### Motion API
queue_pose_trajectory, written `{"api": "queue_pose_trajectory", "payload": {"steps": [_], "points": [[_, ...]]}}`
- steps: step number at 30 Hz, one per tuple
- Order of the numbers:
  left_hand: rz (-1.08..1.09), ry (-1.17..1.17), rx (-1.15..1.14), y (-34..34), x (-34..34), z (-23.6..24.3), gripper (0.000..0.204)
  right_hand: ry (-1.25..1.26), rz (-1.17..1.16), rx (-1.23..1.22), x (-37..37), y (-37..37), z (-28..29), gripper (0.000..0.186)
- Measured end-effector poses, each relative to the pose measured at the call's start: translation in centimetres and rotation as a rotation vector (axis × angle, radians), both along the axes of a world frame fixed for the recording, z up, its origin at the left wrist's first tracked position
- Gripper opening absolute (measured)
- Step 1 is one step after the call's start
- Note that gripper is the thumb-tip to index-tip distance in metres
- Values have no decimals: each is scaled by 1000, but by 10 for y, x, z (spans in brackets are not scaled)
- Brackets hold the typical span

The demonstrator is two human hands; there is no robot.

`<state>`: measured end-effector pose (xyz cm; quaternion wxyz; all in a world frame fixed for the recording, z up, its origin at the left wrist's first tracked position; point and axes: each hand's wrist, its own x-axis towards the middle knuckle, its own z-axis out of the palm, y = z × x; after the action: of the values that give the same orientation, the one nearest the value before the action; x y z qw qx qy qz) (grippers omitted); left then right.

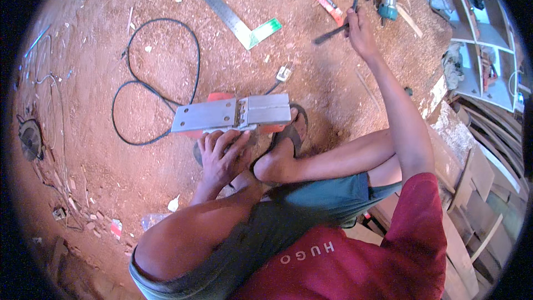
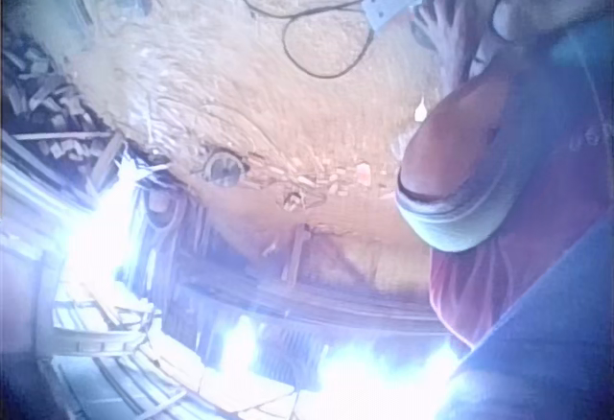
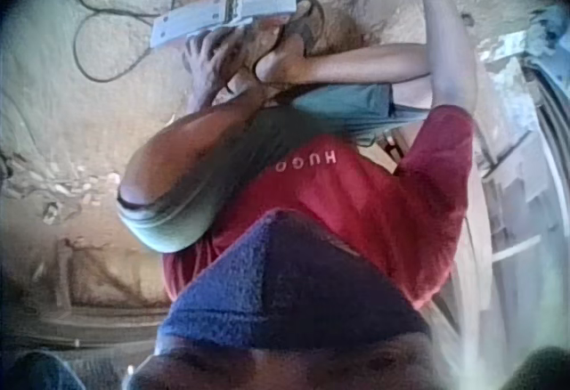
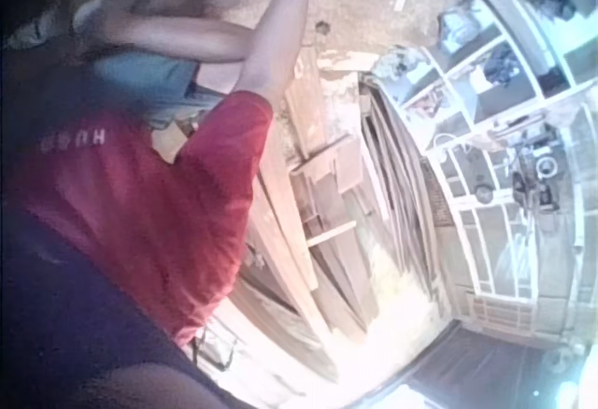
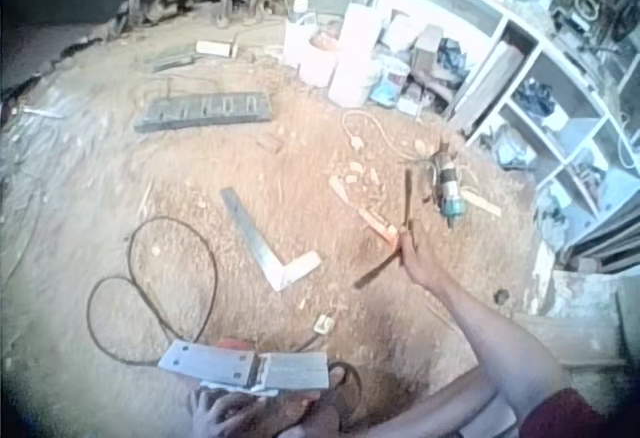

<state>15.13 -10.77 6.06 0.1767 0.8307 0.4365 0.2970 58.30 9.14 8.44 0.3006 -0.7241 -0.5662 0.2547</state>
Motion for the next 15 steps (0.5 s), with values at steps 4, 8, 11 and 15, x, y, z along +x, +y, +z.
{"api": "queue_pose_trajectory", "payload": {"steps": [4, 8, 11, 15], "points": [[90, -49, -79, 13, -9, -3, 70, 427, -43, -11, -44, 10, 19, 30], [78, -25, -46, 22, -13, 0, 68, 673, 26, -73, -71, 14, 21, 28], [46, -58, -39, 14, -14, -4, 57, 730, 93, -95, -79, 17, 19, 28], [45, -75, -30, -2, -12, -13, 58, 379, 163, -116, -103, 24, 31, 31]]}}
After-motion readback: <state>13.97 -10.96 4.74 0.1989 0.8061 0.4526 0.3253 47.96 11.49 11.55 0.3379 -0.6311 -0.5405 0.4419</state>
